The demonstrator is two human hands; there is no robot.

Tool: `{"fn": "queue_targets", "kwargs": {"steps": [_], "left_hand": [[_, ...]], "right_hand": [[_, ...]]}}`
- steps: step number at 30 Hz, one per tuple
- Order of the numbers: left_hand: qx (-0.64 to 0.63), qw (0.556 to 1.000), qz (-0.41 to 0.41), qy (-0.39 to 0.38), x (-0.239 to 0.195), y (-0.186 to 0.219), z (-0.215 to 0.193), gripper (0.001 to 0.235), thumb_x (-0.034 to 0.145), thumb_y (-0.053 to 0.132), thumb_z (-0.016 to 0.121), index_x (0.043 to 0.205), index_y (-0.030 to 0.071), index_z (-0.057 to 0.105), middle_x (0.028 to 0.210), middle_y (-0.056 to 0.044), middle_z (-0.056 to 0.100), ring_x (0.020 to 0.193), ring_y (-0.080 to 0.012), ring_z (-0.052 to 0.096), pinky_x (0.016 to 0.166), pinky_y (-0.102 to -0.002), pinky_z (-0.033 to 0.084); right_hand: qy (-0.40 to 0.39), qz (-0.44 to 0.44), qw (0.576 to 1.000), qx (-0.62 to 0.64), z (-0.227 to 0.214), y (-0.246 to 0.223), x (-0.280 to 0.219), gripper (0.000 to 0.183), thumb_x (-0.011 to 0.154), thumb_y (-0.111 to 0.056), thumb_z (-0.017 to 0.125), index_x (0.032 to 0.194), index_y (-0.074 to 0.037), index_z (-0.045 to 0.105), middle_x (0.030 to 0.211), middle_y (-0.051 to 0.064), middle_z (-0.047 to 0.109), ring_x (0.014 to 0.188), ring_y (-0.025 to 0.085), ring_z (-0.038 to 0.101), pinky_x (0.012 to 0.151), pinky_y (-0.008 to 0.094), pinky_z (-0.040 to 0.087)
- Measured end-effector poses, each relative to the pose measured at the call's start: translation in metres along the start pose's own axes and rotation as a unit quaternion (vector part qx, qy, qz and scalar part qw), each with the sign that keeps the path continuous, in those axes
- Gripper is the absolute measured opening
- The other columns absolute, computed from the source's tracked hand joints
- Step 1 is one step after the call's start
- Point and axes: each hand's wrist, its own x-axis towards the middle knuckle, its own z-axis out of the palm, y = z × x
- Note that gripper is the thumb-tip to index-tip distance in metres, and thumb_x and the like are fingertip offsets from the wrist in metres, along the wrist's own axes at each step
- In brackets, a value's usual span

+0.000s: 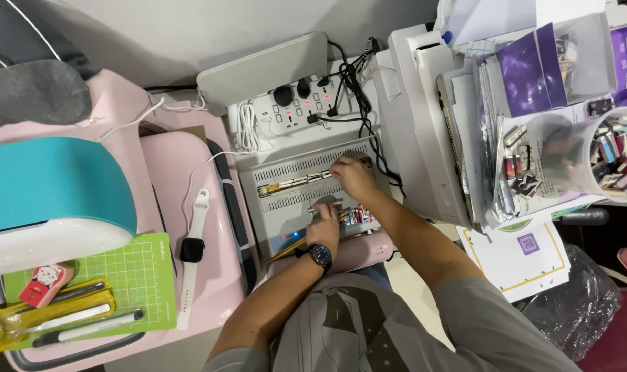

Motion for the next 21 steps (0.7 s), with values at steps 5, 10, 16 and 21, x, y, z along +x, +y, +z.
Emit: {"fn": "queue_targets", "kwargs": {"steps": [5, 10, 16, 21], "left_hand": [[0.006, 1.000, 0.003, 0.002, -0.004, 0.000, -0.004, 0.062, 0.100, 0.021, 0.057, 0.151, -0.003, 0.030, 0.136, -0.033, 0.041, 0.059, -0.0221, 0.068, 0.053, -0.036, 0.058], [0.021, 1.000, 0.007, -0.010, -0.004, 0.001, -0.008, 0.064, 0.099, 0.020, 0.057, 0.153, -0.001, 0.029, 0.137, -0.032, 0.041, 0.056, -0.0200, 0.066, 0.051, -0.034, 0.055], [0.015, 1.000, 0.003, -0.016, -0.006, -0.001, -0.015, 0.065, 0.099, 0.019, 0.059, 0.153, -0.001, 0.030, 0.137, -0.033, 0.041, 0.058, -0.0210, 0.067, 0.051, -0.035, 0.055], [0.004, 1.000, 0.008, -0.016, -0.016, -0.005, -0.030, 0.066, 0.099, 0.018, 0.058, 0.155, 0.000, 0.028, 0.140, -0.036, 0.038, 0.062, -0.0243, 0.070, 0.055, -0.037, 0.059]], "right_hand": [[-0.019, -0.003, 1.000, 0.001, 0.002, 0.000, 0.003, 0.005, 0.092, -0.005, 0.072, 0.092, -0.006, 0.076, 0.087, 0.014, 0.072, 0.086, 0.032, 0.072, 0.074, 0.038, 0.058], [-0.009, -0.016, 1.000, -0.004, 0.018, 0.011, 0.000, 0.010, 0.095, -0.007, 0.068, 0.092, -0.005, 0.078, 0.087, 0.014, 0.072, 0.085, 0.031, 0.070, 0.073, 0.037, 0.056], [0.012, -0.028, 0.999, -0.036, 0.007, 0.004, -0.008, 0.010, 0.096, -0.009, 0.068, 0.095, -0.007, 0.078, 0.090, 0.012, 0.073, 0.088, 0.030, 0.070, 0.074, 0.035, 0.057], [0.082, -0.006, 0.996, 0.021, -0.045, -0.036, -0.038, 0.016, 0.099, -0.007, 0.063, 0.106, -0.007, 0.077, 0.093, 0.014, 0.072, 0.088, 0.036, 0.069, 0.075, 0.041, 0.057]]}}
